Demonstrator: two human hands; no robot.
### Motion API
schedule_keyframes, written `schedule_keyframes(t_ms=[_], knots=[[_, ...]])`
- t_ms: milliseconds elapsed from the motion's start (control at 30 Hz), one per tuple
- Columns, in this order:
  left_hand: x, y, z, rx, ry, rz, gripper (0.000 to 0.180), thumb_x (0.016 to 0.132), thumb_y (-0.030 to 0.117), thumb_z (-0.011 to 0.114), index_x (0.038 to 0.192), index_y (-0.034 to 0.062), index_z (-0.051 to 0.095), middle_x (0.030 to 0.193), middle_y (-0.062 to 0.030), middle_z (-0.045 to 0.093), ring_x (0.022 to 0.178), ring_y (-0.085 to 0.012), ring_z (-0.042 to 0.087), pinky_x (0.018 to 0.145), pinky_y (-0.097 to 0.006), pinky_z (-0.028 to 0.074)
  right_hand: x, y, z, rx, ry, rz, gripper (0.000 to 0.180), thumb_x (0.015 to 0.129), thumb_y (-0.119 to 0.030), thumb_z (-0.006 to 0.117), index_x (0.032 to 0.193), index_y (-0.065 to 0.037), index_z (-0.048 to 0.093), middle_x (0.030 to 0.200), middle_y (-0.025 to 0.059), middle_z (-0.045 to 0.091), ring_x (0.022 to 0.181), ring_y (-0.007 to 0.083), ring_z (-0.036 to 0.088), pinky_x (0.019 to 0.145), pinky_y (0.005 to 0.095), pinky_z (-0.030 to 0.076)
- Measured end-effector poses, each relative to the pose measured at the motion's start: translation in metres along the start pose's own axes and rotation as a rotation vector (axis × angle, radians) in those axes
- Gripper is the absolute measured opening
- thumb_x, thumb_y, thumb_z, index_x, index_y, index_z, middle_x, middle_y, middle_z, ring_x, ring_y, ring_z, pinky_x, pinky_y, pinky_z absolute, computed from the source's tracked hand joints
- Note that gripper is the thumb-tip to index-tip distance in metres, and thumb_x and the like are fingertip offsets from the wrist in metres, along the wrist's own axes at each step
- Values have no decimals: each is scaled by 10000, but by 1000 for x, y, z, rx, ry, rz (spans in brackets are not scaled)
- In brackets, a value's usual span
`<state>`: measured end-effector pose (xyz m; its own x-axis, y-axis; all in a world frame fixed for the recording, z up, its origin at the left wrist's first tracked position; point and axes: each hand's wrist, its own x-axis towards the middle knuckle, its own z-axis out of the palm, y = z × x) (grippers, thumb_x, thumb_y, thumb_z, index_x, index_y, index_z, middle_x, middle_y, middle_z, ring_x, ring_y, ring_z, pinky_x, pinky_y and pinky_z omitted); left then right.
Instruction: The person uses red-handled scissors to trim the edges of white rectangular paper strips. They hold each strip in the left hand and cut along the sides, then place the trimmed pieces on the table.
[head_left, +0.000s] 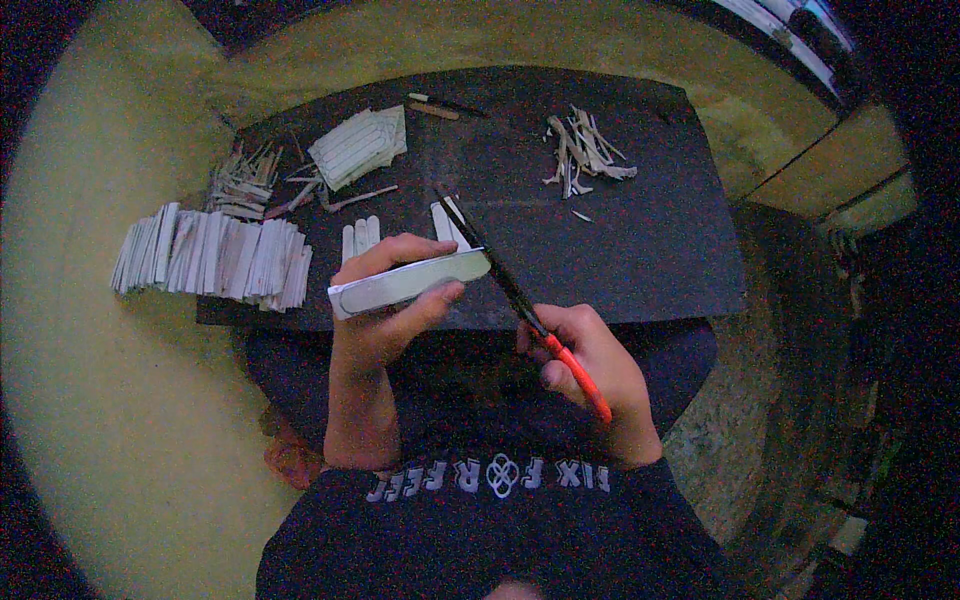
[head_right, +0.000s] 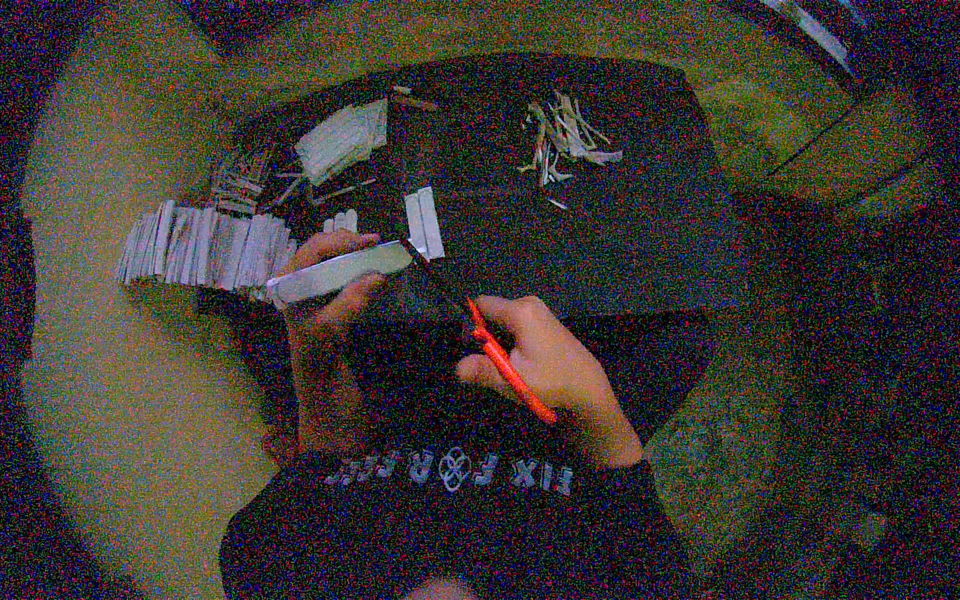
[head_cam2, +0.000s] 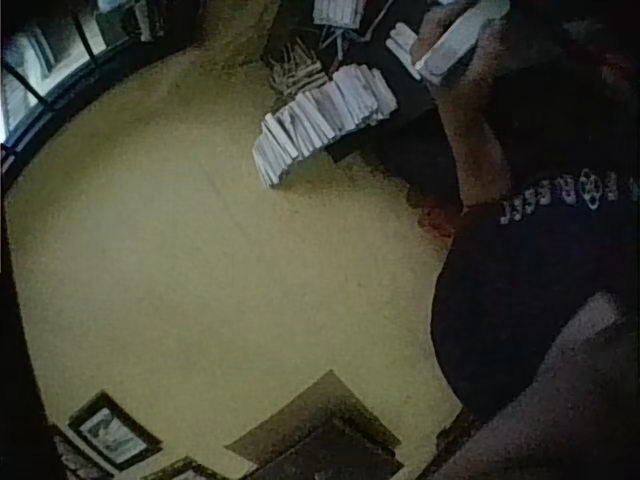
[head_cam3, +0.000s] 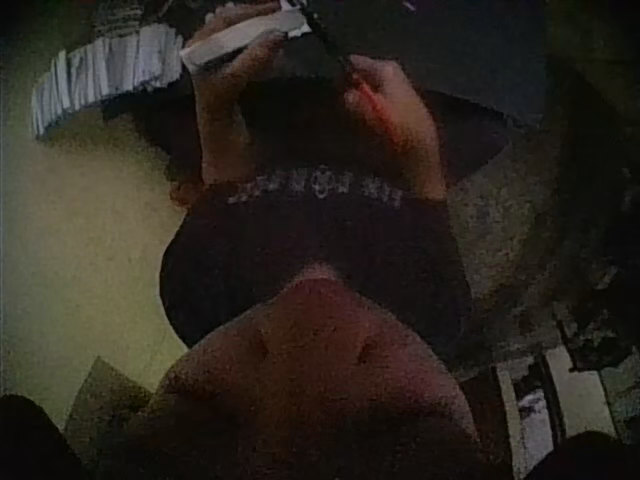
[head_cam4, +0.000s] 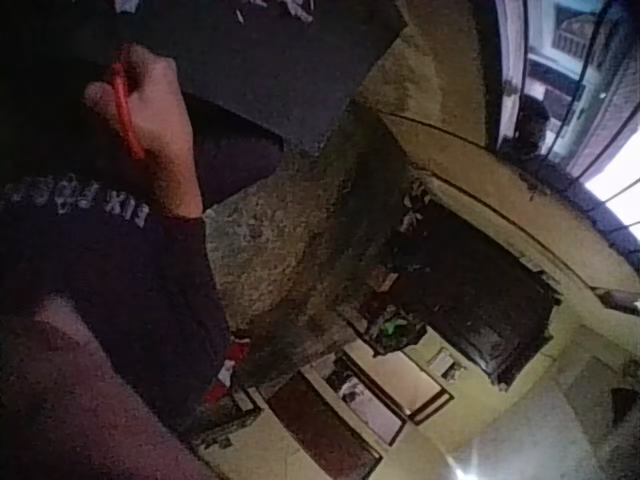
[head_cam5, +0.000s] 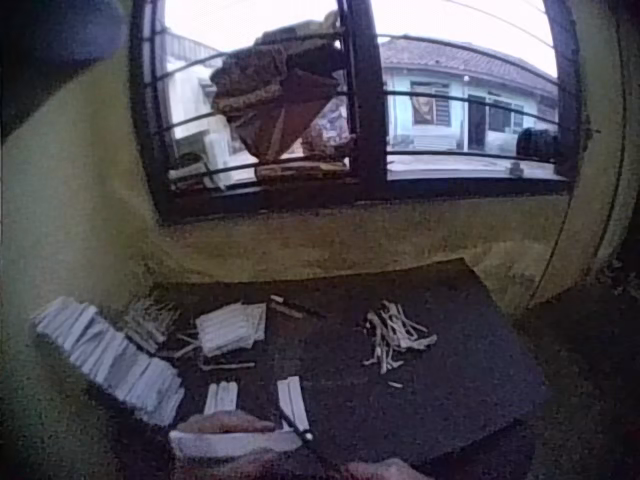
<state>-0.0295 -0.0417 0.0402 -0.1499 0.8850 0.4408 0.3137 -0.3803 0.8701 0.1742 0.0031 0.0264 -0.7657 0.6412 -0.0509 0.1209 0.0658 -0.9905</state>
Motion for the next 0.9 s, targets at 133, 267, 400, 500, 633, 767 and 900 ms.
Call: schedule_keyframes(t_ms=[133,267,400,500,633,767,900], knots=[[-3,-9,0,-128,14,-45,239,635,16,669,850,-23,574,822,-99,602,757,-145,569,668,-247,446,0,-1,0,15,3,8,791,529,-794,438,678,-19,478,532,2,409,502,94,399,442,237,294],[-5,-12,4,-222,68,-63,204,659,-6,648,848,-27,574,814,-97,596,749,-144,565,653,-247,451,-1,1,-2,-36,-8,32,795,525,-799,433,670,-18,475,525,0,403,492,99,394,438,242,290],[-5,-7,5,-254,95,-152,179,674,-34,624,845,-32,573,800,-100,592,721,-143,568,633,-246,457,-2,2,-3,-63,-3,35,801,524,-803,425,665,-17,473,526,4,403,496,104,396,438,249,289],[-4,-9,3,-258,66,-158,160,683,-33,618,837,-31,574,780,-94,593,692,-144,570,615,-248,458,-2,1,-4,-61,-22,43,795,532,-799,424,662,-16,473,530,8,405,503,106,397,442,250,291],[-7,-8,8,-217,158,-215,103,726,11,595,822,-24,580,742,-78,597,663,-132,567,591,-241,451,-3,4,-9,-53,-102,13,409,649,-364,627,815,-7,516,544,70,479,499,130,414,465,312,357],[-2,11,26,-70,266,-200,112,789,84,543,808,-18,584,712,-64,595,629,-111,549,561,-222,431,0,14,-6,-31,-81,-69,467,671,-428,584,856,-6,511,561,70,494,507,139,421,479,319,370],[-1,17,35,8,270,-197,166,821,124,503,804,-18,587,704,-56,590,603,-102,531,536,-214,410,2,12,-7,16,-116,-62,531,664,-452,575,919,6,496,652,108,536,587,183,487,554,336,402]])
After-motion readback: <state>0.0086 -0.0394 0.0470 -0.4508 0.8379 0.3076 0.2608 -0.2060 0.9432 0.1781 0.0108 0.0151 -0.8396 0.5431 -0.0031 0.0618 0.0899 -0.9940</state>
